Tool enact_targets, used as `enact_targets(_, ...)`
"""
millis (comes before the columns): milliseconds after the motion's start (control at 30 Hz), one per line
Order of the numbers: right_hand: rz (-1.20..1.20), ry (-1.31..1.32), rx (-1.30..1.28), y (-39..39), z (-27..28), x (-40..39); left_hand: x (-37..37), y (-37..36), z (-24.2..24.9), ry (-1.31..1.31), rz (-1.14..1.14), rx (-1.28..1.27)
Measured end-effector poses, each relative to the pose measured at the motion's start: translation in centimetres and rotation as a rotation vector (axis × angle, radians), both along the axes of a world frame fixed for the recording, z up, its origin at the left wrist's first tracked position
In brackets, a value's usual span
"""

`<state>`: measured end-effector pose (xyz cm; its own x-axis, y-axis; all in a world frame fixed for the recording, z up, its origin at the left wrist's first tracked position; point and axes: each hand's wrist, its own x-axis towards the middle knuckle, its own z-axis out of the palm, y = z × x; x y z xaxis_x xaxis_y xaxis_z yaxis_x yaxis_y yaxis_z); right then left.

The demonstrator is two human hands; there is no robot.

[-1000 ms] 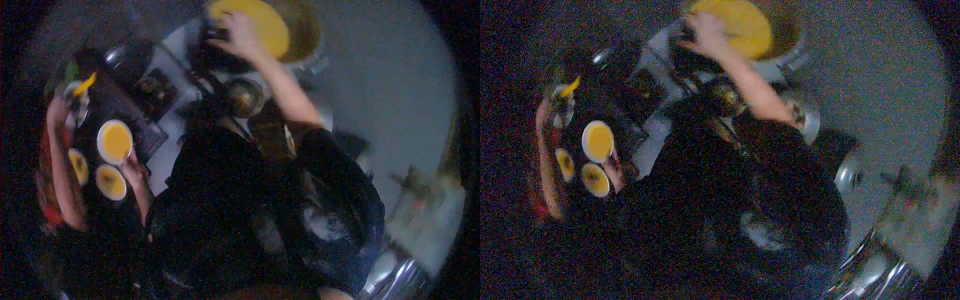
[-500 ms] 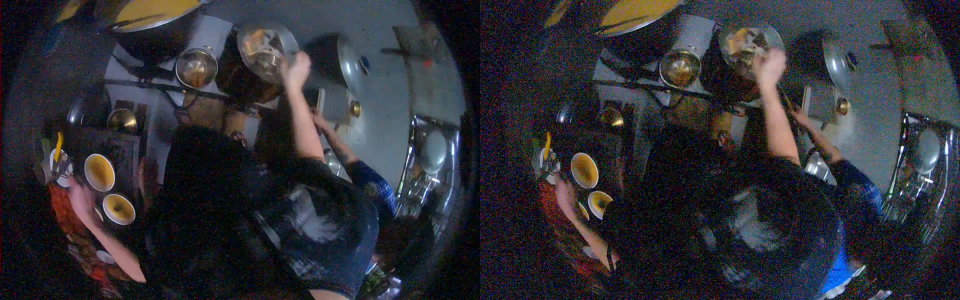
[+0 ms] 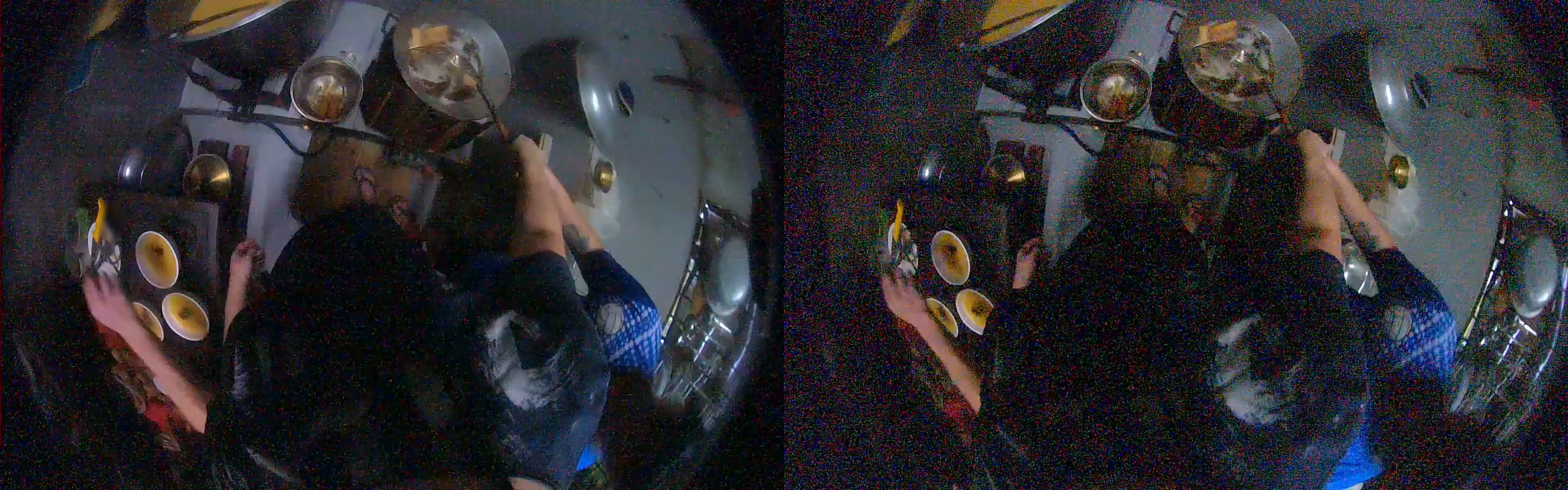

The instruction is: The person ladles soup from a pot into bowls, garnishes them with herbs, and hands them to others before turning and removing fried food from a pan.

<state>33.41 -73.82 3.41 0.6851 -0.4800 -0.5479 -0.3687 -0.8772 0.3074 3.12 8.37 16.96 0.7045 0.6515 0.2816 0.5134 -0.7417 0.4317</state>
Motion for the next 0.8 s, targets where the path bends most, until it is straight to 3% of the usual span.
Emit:
enact_targets(33,0.008,0.022,-0.001,-2.2,-1.9,0.3,0.3,-3.6,-1.9,0.044,-0.011,-0.170)
enact_targets(100,0.008,0.041,0.005,-4.0,-3.8,0.4,-0.8,-16.3,-11.9,0.298,-0.282,-0.502)
enact_targets(167,0.274,-0.016,-0.066,-3.4,-4.6,-1.2,1.9,-18.8,-15.9,0.440,-0.408,-0.504)
enact_targets(200,0.310,-0.035,-0.119,-3.4,-5.2,-1.6,4.4,-14.6,-14.2,0.376,-0.402,-0.391)
enact_targets(233,0.596,0.006,-0.297,-2.4,-7.2,-2.1,7.9,-6.5,-10.2,0.270,-0.357,-0.206)
enact_targets(267,0.361,0.150,-0.142,-2.9,-7.2,-0.9,10.9,1.1,-5.0,0.228,-0.301,0.004)
enact_targets(300,0.126,0.290,0.012,0.6,-2.6,-0.1,13.3,6.9,-0.8,0.234,-0.241,0.170)
enact_targets(333,0.130,0.290,0.010,1.0,-2.0,-0.2,14.8,10.3,1.8,0.254,-0.196,0.245)
enact_targets(400,0.149,0.111,0.103,0.8,-1.5,0.0,15.4,11.0,3.1,0.323,-0.183,0.339)
enact_targets(433,0.152,0.111,0.101,-1.4,-4.1,0.5,14.9,9.9,2.5,0.345,-0.215,0.410)
enact_targets(500,0.531,-0.052,0.211,-7.3,-11.9,1.9,11.6,4.4,-2.7,0.388,-0.340,0.435)
enact_targets(533,0.704,-0.141,0.405,-4.6,-4.8,1.6,8.9,-0.7,-7.9,0.422,-0.417,0.268)
enact_targets(567,0.711,-0.147,0.408,-4.1,-2.6,1.4,6.3,-6.4,-13.1,0.466,-0.468,0.045)
enact_targets(633,0.111,-0.268,0.563,-3.5,-0.7,1.3,1.0,-17.7,-22.5,0.656,-0.462,-0.596)
enact_targets(667,0.114,-0.269,0.569,-3.6,-0.2,0.9,-1.1,-22.6,-25.9,0.774,-0.387,-0.898)
enact_targets(733,0.210,-0.470,0.510,-3.8,0.1,0.2,-2.8,-24.4,-28.3,0.791,-0.260,-1.249)
enact_targets(800,0.200,-0.464,0.491,-3.9,-0.9,0.5,-2.5,-23.4,-28.2,0.763,-0.162,-1.333)
